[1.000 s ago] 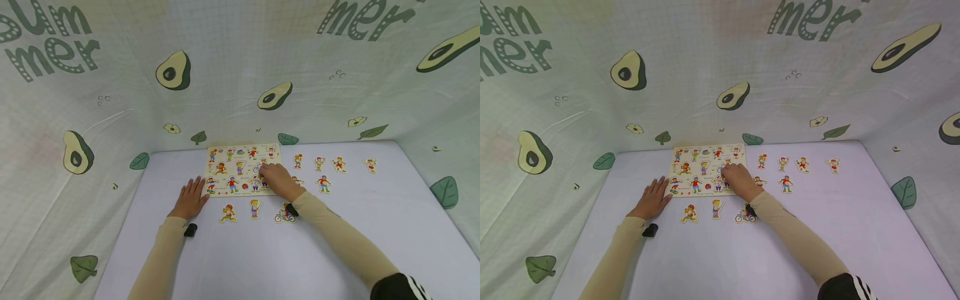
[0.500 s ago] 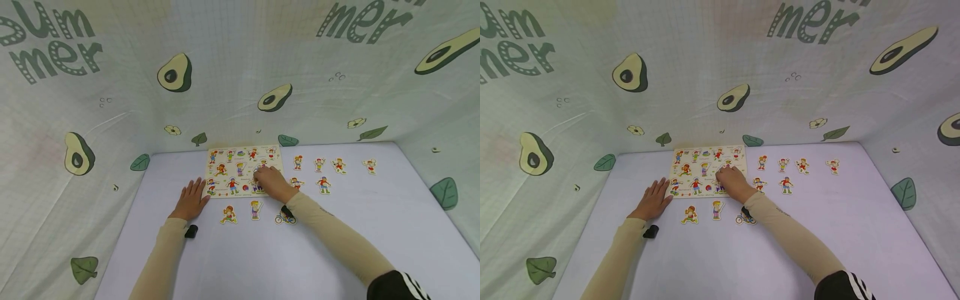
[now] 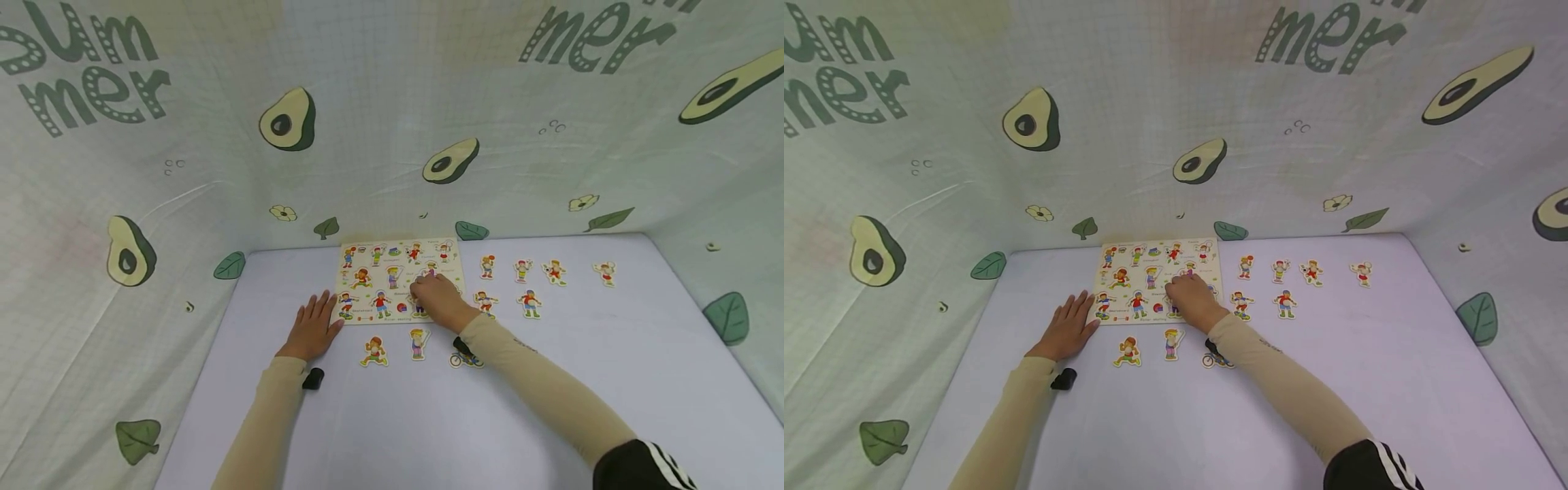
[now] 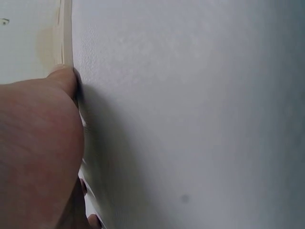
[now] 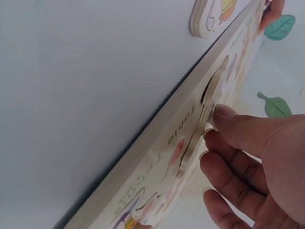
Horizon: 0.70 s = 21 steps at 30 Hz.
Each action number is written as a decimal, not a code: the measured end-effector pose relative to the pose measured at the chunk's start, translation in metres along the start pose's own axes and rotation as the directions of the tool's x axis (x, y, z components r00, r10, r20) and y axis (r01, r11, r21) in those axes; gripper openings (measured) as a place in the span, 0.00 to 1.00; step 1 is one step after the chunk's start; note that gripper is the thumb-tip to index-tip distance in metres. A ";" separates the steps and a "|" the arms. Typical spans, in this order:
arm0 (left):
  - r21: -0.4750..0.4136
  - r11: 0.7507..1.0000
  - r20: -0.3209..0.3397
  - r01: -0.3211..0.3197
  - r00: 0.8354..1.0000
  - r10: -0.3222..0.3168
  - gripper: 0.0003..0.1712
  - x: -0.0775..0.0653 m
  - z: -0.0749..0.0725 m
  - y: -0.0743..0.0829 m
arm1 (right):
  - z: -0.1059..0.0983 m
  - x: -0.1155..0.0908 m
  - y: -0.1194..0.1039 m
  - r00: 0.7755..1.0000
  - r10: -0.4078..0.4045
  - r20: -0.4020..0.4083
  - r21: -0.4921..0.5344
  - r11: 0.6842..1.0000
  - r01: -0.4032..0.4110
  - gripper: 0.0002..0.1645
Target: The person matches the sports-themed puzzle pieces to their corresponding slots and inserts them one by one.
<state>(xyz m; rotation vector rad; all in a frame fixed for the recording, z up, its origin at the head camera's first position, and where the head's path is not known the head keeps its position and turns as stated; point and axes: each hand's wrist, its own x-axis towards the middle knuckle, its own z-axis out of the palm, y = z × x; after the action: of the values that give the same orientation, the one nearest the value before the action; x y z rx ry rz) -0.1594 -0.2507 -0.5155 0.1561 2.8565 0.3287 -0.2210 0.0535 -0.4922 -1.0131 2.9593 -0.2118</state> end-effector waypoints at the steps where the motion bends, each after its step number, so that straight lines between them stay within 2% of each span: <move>1: 0.001 1.000 -0.002 -0.002 1.000 0.002 0.42 0.000 0.000 0.000 | 0.000 0.000 0.000 1.000 -0.001 0.002 -0.002 1.000 0.001 0.08; 21: 0.002 1.000 0.003 -0.009 1.000 0.009 0.41 0.002 0.002 -0.002 | 0.001 -0.002 -0.002 0.999 -0.018 -0.045 -0.008 1.000 0.018 0.08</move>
<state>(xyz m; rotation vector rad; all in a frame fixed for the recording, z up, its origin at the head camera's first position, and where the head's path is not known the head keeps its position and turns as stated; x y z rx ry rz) -0.1608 -0.2515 -0.5187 0.1699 2.8544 0.3277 -0.2177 0.0530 -0.4930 -1.0501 2.9940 -0.2271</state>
